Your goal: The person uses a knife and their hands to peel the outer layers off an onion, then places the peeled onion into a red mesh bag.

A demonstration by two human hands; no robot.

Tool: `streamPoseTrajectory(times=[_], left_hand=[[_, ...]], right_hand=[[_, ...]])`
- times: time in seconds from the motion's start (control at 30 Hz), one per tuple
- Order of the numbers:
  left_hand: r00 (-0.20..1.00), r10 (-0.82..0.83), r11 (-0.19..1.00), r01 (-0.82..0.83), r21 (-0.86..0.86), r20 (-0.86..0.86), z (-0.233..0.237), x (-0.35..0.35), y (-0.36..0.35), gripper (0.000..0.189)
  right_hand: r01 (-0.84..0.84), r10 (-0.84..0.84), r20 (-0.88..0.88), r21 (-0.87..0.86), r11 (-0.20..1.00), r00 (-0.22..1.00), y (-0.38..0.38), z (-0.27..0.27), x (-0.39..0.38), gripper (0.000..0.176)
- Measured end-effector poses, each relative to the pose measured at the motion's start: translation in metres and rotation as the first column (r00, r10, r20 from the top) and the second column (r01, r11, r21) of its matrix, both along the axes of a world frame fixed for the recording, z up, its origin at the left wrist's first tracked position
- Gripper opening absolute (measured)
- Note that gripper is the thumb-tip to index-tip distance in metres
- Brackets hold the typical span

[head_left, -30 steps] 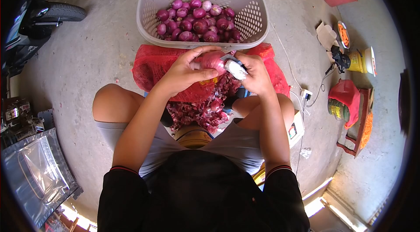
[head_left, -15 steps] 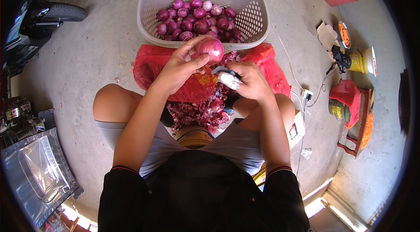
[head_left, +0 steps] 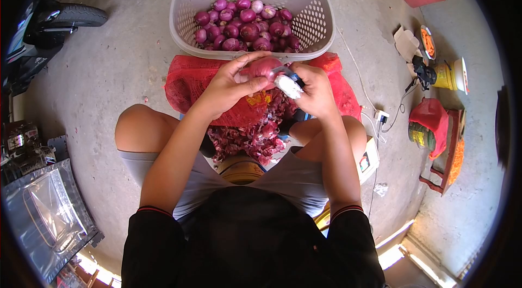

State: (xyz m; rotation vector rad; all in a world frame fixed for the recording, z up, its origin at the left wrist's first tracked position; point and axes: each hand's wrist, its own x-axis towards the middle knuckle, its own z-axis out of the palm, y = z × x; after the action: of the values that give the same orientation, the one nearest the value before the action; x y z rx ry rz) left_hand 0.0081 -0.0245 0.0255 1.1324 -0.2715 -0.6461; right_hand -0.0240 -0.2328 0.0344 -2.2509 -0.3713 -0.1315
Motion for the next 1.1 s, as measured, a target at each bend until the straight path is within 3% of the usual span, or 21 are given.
streamPoseTrajectory(times=[0.27,0.37,0.77,0.87,0.97,1.1], left_hand=[[0.995,0.042,0.998,-0.045,-0.038,-0.086,0.000,0.004,0.004,0.056],[0.989,0.078,0.993,-0.087,-0.074,-0.122,0.004,0.004,0.004,0.051],[0.974,0.143,0.986,-0.155,-0.059,-0.174,-0.008,0.006,0.004,0.043],[0.973,0.220,0.974,-0.215,0.075,-0.068,-0.011,0.008,0.004,0.045],[0.955,0.272,0.958,-0.281,0.062,0.121,-0.008,0.005,0.000,0.051],[0.963,0.250,0.966,-0.255,0.043,0.099,-0.004,0.005,0.000,0.059]], right_hand=[[-0.116,0.110,-0.110,-0.052,0.992,0.988,-0.001,0.001,-0.004,0.017],[-0.087,0.092,-0.067,0.084,0.993,0.993,-0.001,-0.003,-0.005,0.017],[-0.009,0.013,-0.061,0.051,0.999,0.998,0.001,-0.003,-0.005,0.032],[-0.035,0.034,0.035,0.031,0.999,0.999,0.006,-0.005,-0.006,0.035],[0.001,-0.001,-0.011,0.000,1.000,1.000,0.009,-0.004,-0.009,0.039],[0.015,-0.015,-0.046,-0.001,1.000,0.999,0.014,0.005,-0.010,0.043]])
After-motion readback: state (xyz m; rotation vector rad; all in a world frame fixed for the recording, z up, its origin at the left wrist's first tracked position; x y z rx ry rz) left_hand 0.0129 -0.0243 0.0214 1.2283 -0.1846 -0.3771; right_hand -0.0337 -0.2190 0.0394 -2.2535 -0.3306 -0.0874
